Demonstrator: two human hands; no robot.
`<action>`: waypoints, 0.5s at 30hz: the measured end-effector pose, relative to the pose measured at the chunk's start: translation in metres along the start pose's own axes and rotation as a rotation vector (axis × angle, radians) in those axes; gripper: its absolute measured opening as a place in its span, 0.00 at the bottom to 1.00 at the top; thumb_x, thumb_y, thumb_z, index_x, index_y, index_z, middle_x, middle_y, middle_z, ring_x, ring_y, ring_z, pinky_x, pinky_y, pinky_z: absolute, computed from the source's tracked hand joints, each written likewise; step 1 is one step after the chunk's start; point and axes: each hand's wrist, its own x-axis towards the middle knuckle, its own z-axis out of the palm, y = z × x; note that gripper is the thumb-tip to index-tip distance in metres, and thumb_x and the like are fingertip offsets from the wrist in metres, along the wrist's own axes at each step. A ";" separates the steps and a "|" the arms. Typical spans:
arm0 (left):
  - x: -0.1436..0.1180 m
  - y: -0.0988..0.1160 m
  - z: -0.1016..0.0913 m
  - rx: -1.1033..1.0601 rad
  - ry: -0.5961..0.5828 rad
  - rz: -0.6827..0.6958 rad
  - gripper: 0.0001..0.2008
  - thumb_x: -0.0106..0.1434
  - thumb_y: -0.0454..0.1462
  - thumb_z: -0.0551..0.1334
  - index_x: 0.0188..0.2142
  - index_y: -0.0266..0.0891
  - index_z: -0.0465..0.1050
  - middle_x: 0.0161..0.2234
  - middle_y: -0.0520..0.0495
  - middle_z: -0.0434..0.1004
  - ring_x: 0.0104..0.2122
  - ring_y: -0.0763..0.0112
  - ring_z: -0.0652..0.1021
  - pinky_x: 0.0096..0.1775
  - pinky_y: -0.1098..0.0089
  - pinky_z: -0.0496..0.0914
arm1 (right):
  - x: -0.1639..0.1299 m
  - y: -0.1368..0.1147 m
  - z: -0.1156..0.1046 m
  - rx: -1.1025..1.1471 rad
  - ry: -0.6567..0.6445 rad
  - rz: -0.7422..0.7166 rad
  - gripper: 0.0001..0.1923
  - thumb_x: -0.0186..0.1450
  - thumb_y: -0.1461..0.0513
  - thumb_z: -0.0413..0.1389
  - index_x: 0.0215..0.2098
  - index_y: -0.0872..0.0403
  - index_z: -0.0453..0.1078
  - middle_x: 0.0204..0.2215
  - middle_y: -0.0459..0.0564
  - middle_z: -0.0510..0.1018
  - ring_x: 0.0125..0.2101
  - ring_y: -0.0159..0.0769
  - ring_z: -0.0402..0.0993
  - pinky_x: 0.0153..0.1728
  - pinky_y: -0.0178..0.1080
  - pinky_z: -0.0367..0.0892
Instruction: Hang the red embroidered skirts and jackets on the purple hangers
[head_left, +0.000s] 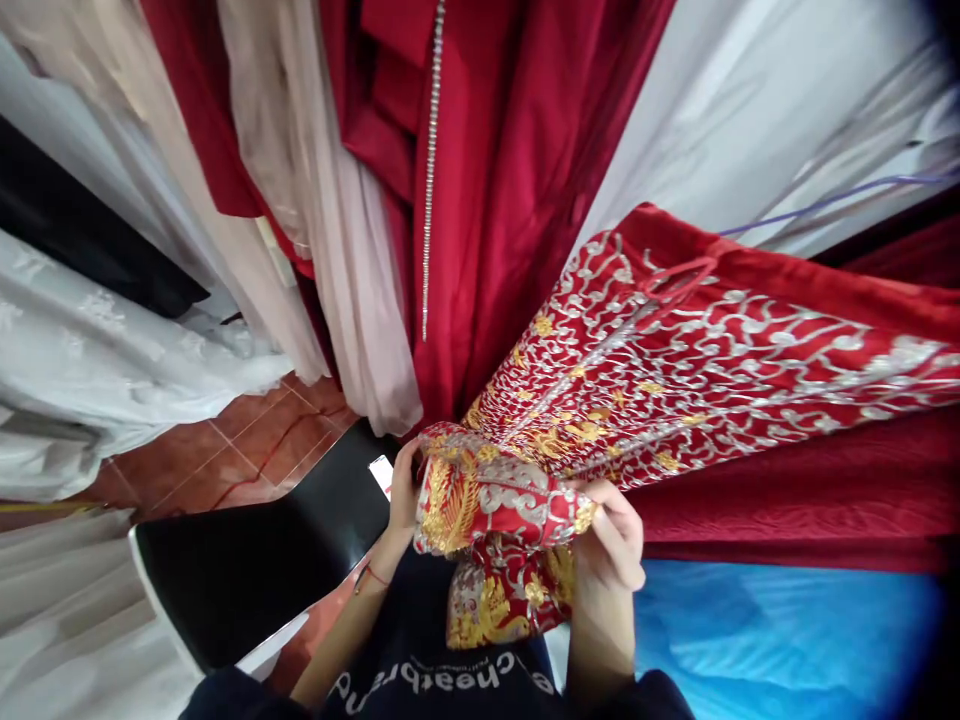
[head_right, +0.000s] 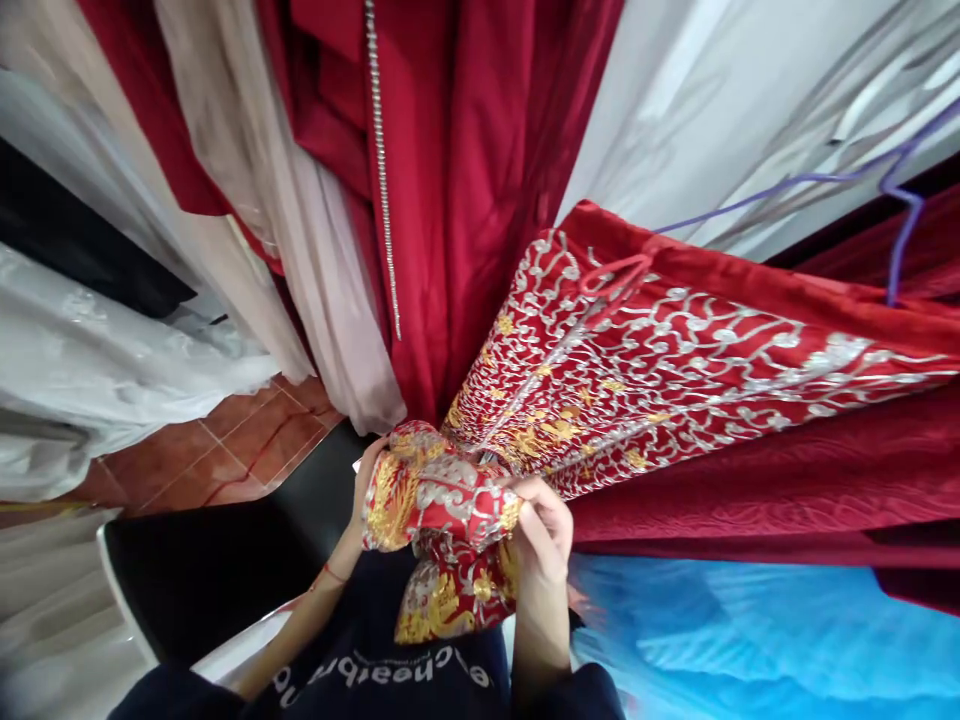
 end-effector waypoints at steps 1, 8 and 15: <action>0.006 0.001 0.010 0.013 0.005 0.009 0.22 0.67 0.41 0.56 0.59 0.43 0.67 0.61 0.37 0.67 0.62 0.49 0.68 0.64 0.44 0.61 | 0.005 -0.005 -0.015 -0.030 0.054 -0.026 0.13 0.60 0.53 0.62 0.25 0.53 0.72 0.21 0.45 0.72 0.20 0.32 0.65 0.24 0.36 0.59; 0.043 0.039 0.063 0.113 0.055 0.251 0.17 0.73 0.39 0.49 0.50 0.40 0.75 0.50 0.41 0.78 0.52 0.63 0.77 0.58 0.59 0.69 | 0.017 -0.034 -0.118 -0.424 0.484 -0.212 0.16 0.65 0.49 0.56 0.30 0.53 0.67 0.35 0.48 0.70 0.32 0.33 0.65 0.35 0.37 0.61; 0.082 0.138 0.054 0.379 0.314 0.185 0.17 0.73 0.41 0.51 0.52 0.42 0.76 0.45 0.43 0.82 0.46 0.62 0.81 0.51 0.64 0.71 | 0.032 -0.048 -0.185 -1.213 0.078 -0.313 0.25 0.53 0.47 0.68 0.37 0.51 0.63 0.38 0.53 0.66 0.39 0.45 0.66 0.39 0.45 0.66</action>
